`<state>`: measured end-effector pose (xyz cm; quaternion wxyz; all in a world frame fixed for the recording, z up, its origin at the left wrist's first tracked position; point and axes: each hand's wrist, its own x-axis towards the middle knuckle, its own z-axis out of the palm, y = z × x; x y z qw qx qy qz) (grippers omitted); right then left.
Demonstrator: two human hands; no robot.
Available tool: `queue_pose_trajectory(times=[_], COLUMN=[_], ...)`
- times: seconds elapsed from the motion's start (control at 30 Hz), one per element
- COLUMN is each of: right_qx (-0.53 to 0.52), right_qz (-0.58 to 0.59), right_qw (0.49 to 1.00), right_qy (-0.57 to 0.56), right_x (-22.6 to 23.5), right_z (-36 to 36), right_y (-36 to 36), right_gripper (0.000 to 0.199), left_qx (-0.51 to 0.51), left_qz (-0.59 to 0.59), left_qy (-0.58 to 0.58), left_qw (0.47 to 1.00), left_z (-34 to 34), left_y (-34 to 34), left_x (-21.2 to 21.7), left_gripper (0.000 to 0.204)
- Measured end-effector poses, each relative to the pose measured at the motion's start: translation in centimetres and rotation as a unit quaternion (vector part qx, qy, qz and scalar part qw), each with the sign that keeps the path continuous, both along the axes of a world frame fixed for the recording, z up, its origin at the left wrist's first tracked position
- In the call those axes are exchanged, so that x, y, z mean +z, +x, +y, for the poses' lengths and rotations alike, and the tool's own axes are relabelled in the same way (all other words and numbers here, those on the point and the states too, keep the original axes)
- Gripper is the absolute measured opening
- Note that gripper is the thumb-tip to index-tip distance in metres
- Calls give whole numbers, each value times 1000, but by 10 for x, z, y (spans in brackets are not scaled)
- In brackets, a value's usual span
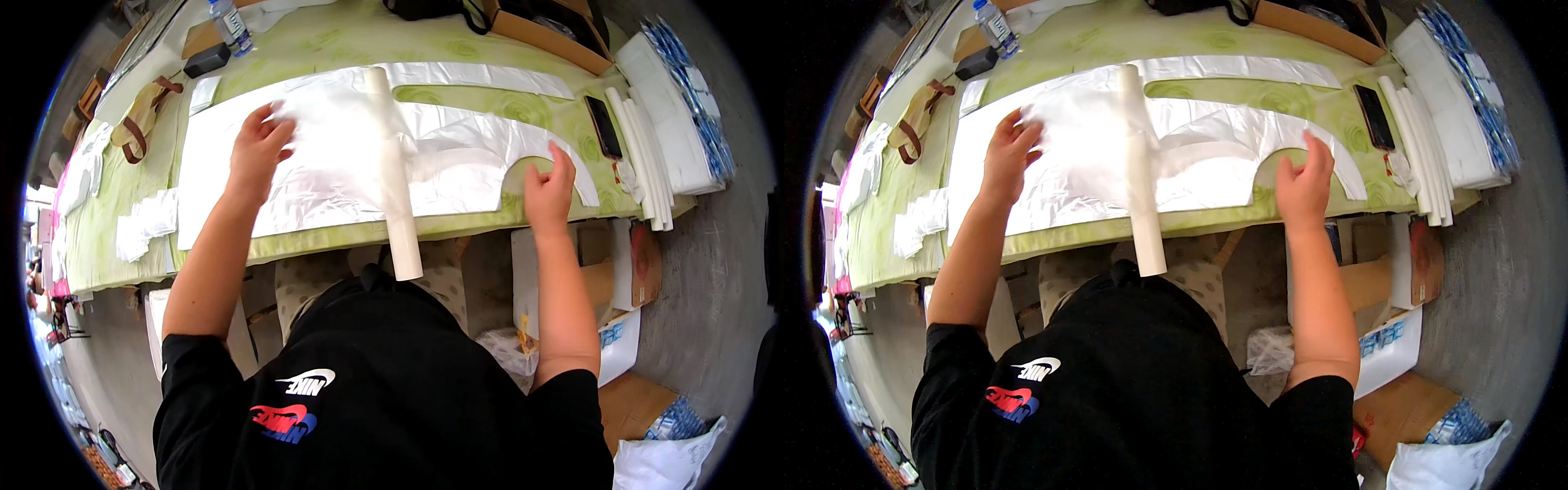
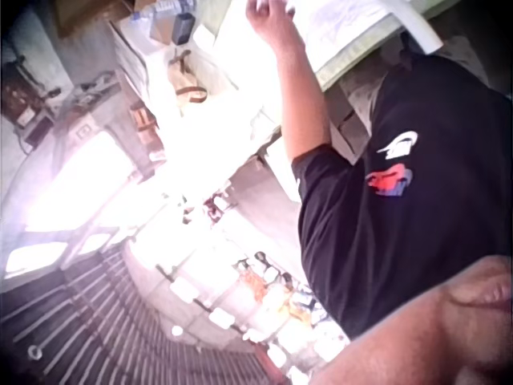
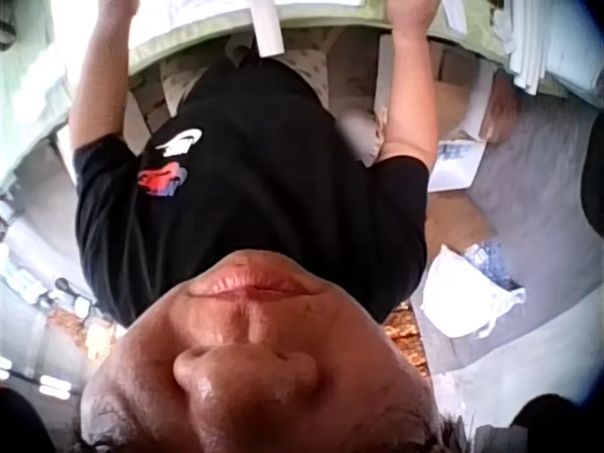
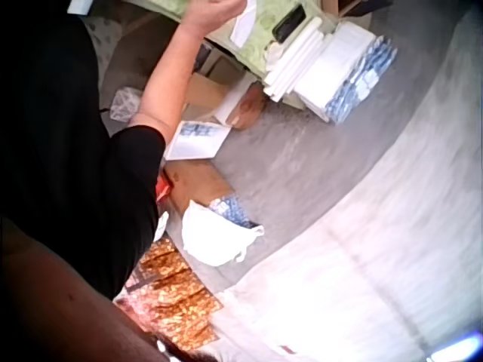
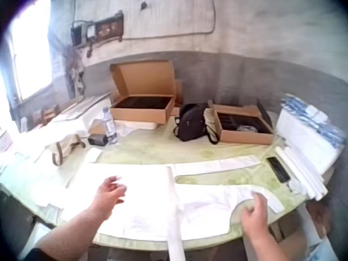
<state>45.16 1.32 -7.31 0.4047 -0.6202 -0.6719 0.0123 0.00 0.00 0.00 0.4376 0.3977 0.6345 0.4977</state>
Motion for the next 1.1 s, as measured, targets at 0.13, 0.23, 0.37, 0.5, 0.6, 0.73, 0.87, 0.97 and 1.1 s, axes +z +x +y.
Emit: queue_pose_trajectory(times=[0.13,0.23,0.37,0.5,0.6,0.73,0.87,0.97,1.1], right_qx=[219,250,178,40,-60,-57,299,392,390], right_qz=[-89,-143,-180,-177,-40,-34,-2,40,26], right_qw=[970,958,966,966,992,994,954,919,921], right_qy=[58,11,-54,-186,-104,87,18,-14,3], right_x=[21,21,18,9,-15,3,28,32,46], right_z=[-21,-29,-12,18,34,2,-59,-77,-76], right_y=[-55,-112,-125,-82,-7,-29,-131,-175,-186], right_gripper=[34,36,41,53,64,66,42,31,28], left_qx=[62,8,-200,-253,-267,-270,-252,-274,-187], left_qz=[331,443,342,503,557,565,556,529,415], left_qy=[36,260,255,79,82,52,99,109,227], left_qw=[941,858,882,823,782,778,786,796,861], left_z=[-7,-9,-19,-30,-31,-32,-26,-9,6], left_y=[-36,-28,57,75,73,73,72,59,44], left_x=[-35,-30,-37,-48,-54,-51,-45,-30,-24], left_gripper=[55,53,50,59,61,59,56,51,43])
